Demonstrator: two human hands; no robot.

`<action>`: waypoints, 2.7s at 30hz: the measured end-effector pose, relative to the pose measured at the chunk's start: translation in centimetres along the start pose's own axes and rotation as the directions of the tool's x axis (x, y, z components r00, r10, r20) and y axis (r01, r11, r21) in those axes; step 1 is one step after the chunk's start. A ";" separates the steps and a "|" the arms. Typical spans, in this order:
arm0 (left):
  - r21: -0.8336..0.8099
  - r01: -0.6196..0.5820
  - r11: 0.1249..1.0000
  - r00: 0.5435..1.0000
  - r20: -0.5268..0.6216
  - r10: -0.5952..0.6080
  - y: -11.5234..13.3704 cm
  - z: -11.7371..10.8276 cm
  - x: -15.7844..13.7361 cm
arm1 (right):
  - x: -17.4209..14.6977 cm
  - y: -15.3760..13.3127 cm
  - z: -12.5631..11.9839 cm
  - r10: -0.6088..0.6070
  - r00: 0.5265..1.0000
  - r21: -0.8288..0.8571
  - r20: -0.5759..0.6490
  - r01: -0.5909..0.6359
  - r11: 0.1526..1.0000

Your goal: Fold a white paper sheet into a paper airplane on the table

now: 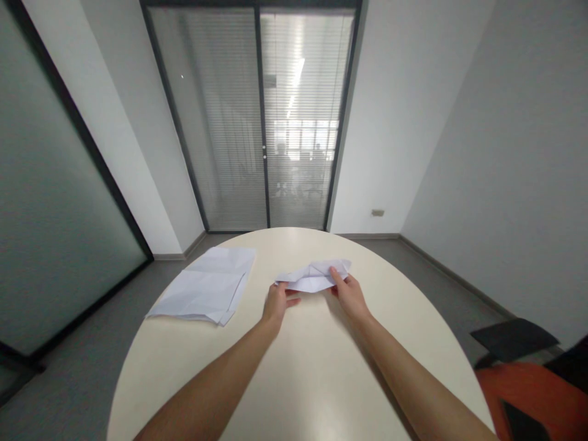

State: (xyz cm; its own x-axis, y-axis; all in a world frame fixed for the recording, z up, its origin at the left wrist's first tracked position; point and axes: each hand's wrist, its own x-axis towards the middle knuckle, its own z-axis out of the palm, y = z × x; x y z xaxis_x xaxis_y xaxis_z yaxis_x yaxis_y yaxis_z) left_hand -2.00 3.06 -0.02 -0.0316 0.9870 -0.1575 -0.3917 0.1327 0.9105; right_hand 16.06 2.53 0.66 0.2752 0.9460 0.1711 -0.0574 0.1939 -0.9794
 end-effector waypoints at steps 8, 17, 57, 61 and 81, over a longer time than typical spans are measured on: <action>0.134 0.025 0.991 0.999 0.039 -0.030 0.7 -0.6 0.4 | 0.3 -0.2 -0.2 0.107 0.992 0.081 0.072 -0.112 0.990; 0.322 -0.377 0.869 0.926 0.164 0.341 -0.4 -0.8 0.2 | 0.5 0.1 0.4 0.294 0.952 0.349 0.087 -0.306 0.886; -0.177 -0.054 0.983 0.998 -0.050 0.046 0.3 -1.0 0.9 | 0.2 -0.9 -1.2 -0.119 0.983 -0.027 0.141 0.124 0.992; -0.367 0.016 0.930 0.998 -0.043 -0.034 1.1 -1.0 0.8 | -0.1 -1.5 -1.1 -0.073 0.974 0.183 0.213 0.033 0.983; -0.524 0.118 0.844 0.993 0.072 -0.094 1.6 -0.8 0.2 | 0.0 -1.2 -1.1 0.037 0.969 0.171 0.243 -0.080 0.982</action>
State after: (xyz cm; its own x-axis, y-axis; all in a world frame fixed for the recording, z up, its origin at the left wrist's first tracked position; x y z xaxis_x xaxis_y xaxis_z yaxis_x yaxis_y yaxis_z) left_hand -3.36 3.43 1.10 0.0716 0.9741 -0.2144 -0.8159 0.1808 0.5491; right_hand 17.19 1.98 1.71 0.0319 0.9873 0.1558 -0.2421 0.1589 -0.9572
